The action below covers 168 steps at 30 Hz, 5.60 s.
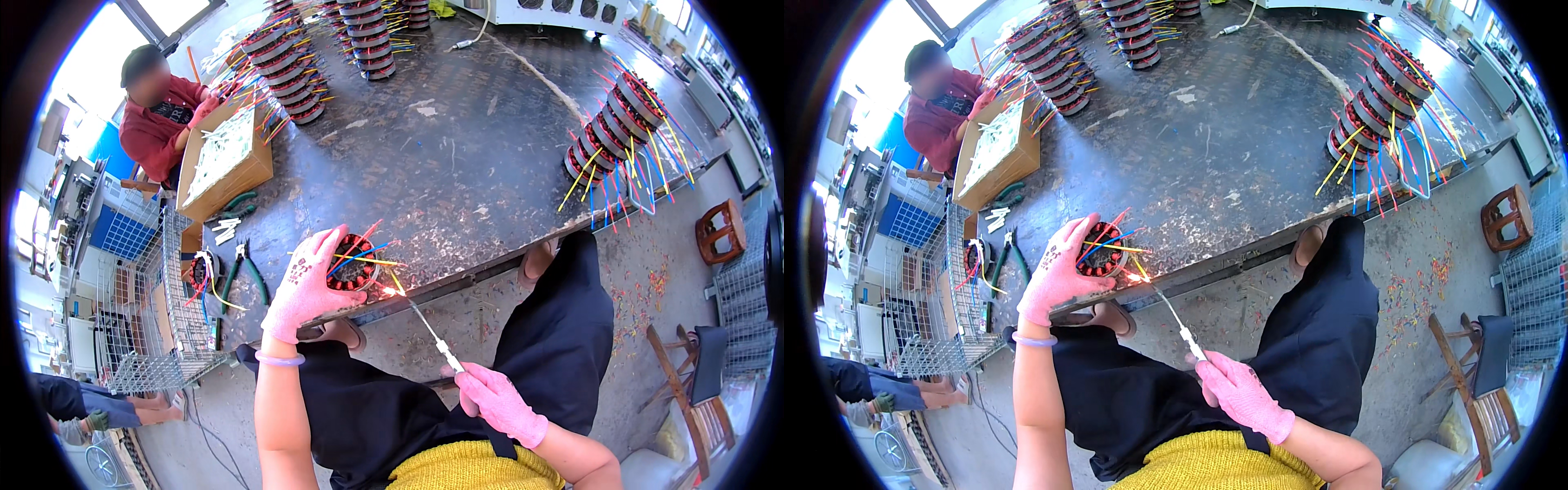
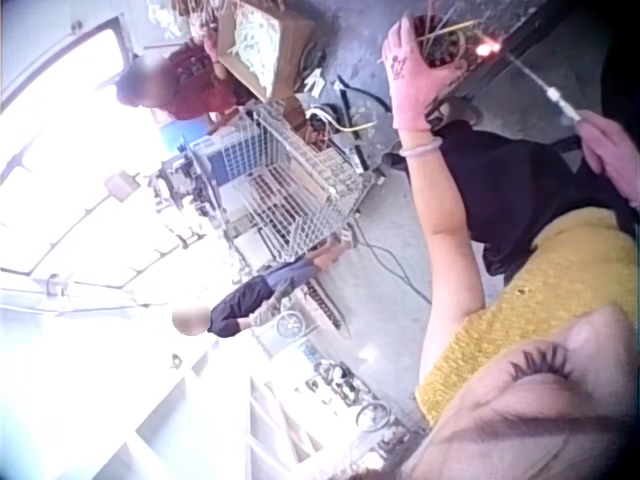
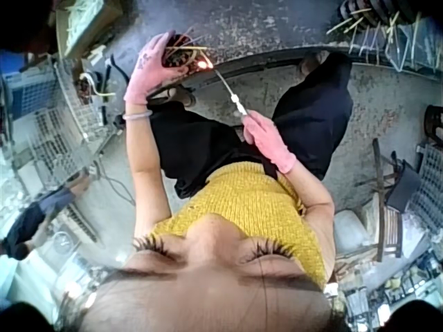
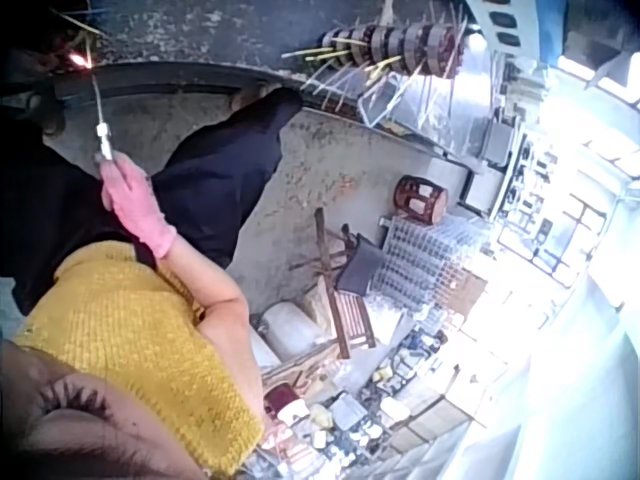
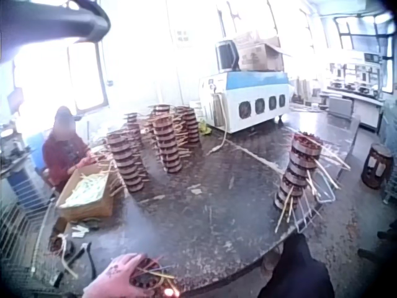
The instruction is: The person uses a soldering tool to connect wires to a motor stator assembly. They hold the stator by hand, apply the tool to several wire points, and then place the completed assembly onto a stack of similar items.
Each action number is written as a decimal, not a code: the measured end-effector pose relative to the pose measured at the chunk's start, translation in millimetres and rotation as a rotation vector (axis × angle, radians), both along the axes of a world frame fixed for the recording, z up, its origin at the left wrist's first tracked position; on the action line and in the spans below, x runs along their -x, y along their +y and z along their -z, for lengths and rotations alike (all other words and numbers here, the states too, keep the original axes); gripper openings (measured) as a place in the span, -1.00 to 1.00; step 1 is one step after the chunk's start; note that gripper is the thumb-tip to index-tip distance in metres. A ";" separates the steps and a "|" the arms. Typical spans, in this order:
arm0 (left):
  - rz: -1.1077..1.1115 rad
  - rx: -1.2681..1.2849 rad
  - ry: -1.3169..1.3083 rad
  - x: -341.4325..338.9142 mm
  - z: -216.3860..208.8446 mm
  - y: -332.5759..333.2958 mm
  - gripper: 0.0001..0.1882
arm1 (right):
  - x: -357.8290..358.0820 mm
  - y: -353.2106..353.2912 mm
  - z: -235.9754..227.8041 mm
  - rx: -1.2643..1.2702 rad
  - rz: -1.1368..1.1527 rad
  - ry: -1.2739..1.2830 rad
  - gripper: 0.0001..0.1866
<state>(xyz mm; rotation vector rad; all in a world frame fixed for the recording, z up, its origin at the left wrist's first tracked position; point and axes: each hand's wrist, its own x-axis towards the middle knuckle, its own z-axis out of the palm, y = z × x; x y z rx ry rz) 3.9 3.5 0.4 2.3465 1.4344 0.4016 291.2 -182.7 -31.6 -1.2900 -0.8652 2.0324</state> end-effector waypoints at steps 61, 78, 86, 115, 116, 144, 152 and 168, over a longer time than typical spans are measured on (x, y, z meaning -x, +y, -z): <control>-0.023 0.028 -0.016 -2.4 1.1 -1.0 0.08 | 1.6 -0.5 1.7 -0.010 0.028 0.034 -0.61; -0.043 -0.009 0.027 -5.5 0.8 -2.1 0.07 | 1.2 0.3 1.9 -0.016 0.030 0.000 -0.60; -0.110 -0.130 -0.094 -11.9 -3.5 -2.4 0.04 | -3.5 -1.7 -2.5 0.081 0.124 0.133 -0.60; -0.082 -0.751 -0.049 -12.3 -12.2 -11.1 0.17 | -1.1 3.5 -36.6 0.051 0.048 0.155 -0.54; -0.083 -0.748 -0.052 -12.5 -12.1 -10.9 0.17 | -0.5 4.0 -36.2 0.047 0.047 0.153 -0.54; -0.078 -0.749 -0.040 -12.4 -12.0 -10.3 0.16 | 0.2 5.3 -39.4 0.023 0.056 0.123 -0.57; -0.083 -0.742 -0.044 -11.6 -12.1 -10.4 0.17 | -0.2 6.3 -40.2 0.020 0.036 0.077 -0.57; -0.101 -0.744 -0.070 -9.7 -8.4 -7.7 0.11 | 0.0 5.0 -41.7 0.060 0.069 0.135 -0.55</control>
